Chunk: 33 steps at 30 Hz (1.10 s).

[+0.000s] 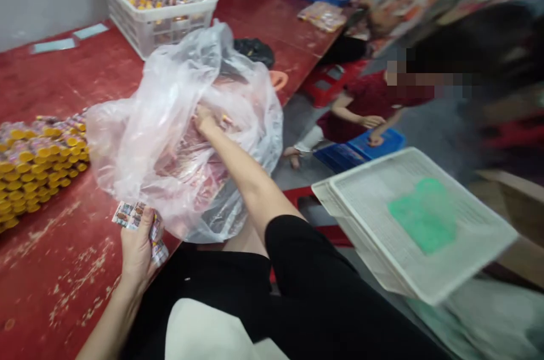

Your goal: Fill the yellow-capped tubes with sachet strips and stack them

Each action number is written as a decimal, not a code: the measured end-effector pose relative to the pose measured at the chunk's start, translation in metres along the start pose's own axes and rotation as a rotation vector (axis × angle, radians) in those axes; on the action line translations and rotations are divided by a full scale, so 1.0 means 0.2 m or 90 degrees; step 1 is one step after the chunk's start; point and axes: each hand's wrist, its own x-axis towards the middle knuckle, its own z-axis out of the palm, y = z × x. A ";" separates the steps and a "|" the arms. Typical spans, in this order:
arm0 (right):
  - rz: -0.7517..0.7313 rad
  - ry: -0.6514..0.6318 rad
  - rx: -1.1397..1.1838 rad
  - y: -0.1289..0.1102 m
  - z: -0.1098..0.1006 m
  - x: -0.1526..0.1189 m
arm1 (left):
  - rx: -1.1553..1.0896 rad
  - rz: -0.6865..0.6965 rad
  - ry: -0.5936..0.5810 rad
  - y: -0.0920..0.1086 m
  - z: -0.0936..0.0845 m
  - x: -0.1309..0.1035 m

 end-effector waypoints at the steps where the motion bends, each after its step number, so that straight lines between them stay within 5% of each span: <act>1: 0.014 -0.006 0.005 -0.01 0.00 0.03 | 0.015 0.001 -0.008 -0.02 0.03 -0.01; 4: 0.048 -0.015 0.042 0.01 -0.03 0.01 | 0.045 -0.019 -0.029 -0.06 0.10 -0.01; 6: 0.045 -0.021 0.089 0.06 -0.07 -0.13 | 0.054 -0.026 -0.036 -0.09 0.15 -0.01; 10: 0.005 -0.055 0.226 0.16 -0.13 -0.67 | 0.049 -0.023 -0.072 -0.17 0.24 -0.02; 13: -0.025 -0.134 0.518 0.14 -0.14 -1.12 | 0.064 -0.035 -0.071 -0.26 0.32 -0.04; 16: 0.034 -0.116 0.739 0.09 -0.15 -1.38 | 0.081 -0.066 -0.115 -0.34 0.37 -0.07; 20: 0.089 -0.007 0.781 0.13 -0.21 -1.47 | 0.098 -0.076 -0.191 -0.37 0.41 -0.13; 26: 0.182 -0.014 0.892 0.20 -0.14 -1.48 | 0.138 0.043 -0.151 -0.38 0.45 -0.16; 33: 0.177 0.060 0.860 0.11 -0.13 -1.47 | 0.124 0.011 -0.145 -0.37 0.41 -0.17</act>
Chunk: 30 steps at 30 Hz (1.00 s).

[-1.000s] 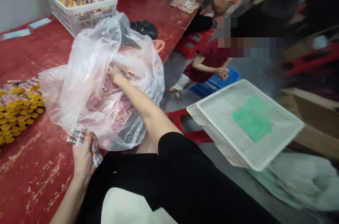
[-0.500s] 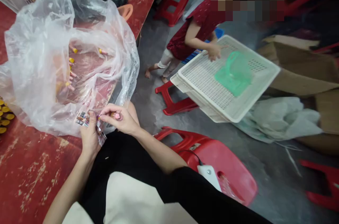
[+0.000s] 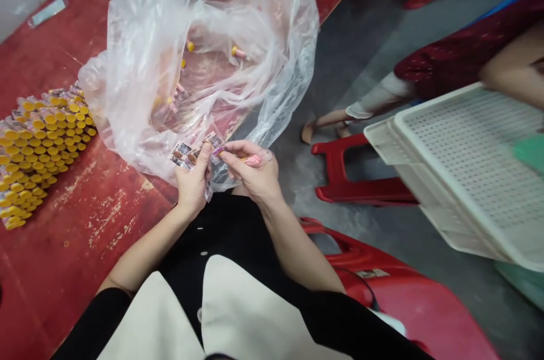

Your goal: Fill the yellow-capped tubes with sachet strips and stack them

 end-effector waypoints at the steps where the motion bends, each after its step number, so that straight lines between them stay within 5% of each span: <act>1: -0.011 0.009 -0.016 0.00 0.01 0.00 | -0.010 -0.004 0.002 0.00 0.00 0.00; 6: -0.016 0.036 -0.021 0.02 0.07 -0.01 | -0.084 -0.018 0.027 0.00 -0.01 0.01; 11: -0.001 -0.089 0.037 0.00 0.04 -0.02 | -0.200 -0.173 0.019 0.08 -0.02 0.03; 18: -0.208 -0.089 -0.310 -0.04 -0.10 -0.14 | -0.278 -0.232 0.070 0.15 -0.05 0.06; 25: -0.335 -0.038 -0.425 -0.03 -0.13 -0.18 | -0.262 -0.255 0.008 0.13 -0.06 0.05; 30: -0.519 -0.002 -0.511 -0.10 -0.12 -0.18 | -0.207 -0.219 -0.035 0.12 -0.07 0.03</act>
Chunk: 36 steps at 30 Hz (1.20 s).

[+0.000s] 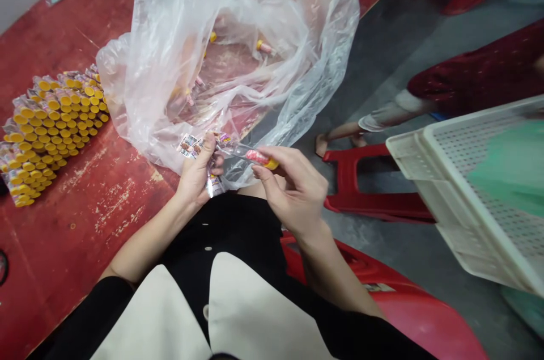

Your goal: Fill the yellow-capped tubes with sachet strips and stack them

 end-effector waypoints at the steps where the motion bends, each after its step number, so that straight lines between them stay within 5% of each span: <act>1: -0.023 0.014 -0.025 -0.01 -0.01 0.01 | 0.015 0.010 -0.004 0.00 0.00 -0.01; 7: -0.026 -0.105 0.025 -0.08 -0.06 0.01 | 0.094 0.054 -0.012 0.00 0.01 -0.05; 15: 0.098 -0.083 0.182 -0.07 -0.02 0.00 | 0.138 0.051 -0.086 -0.02 -0.01 -0.08; 25: 0.078 0.104 0.130 -0.12 0.14 0.07 | 0.210 0.117 -0.057 0.01 -0.03 -0.16; 32: 0.027 0.031 0.096 -0.18 0.28 0.14 | 0.127 0.166 0.000 0.13 -0.11 -0.14; 36: -0.044 -0.031 0.145 -0.21 0.46 0.30 | 0.082 0.230 0.049 0.28 -0.22 -0.09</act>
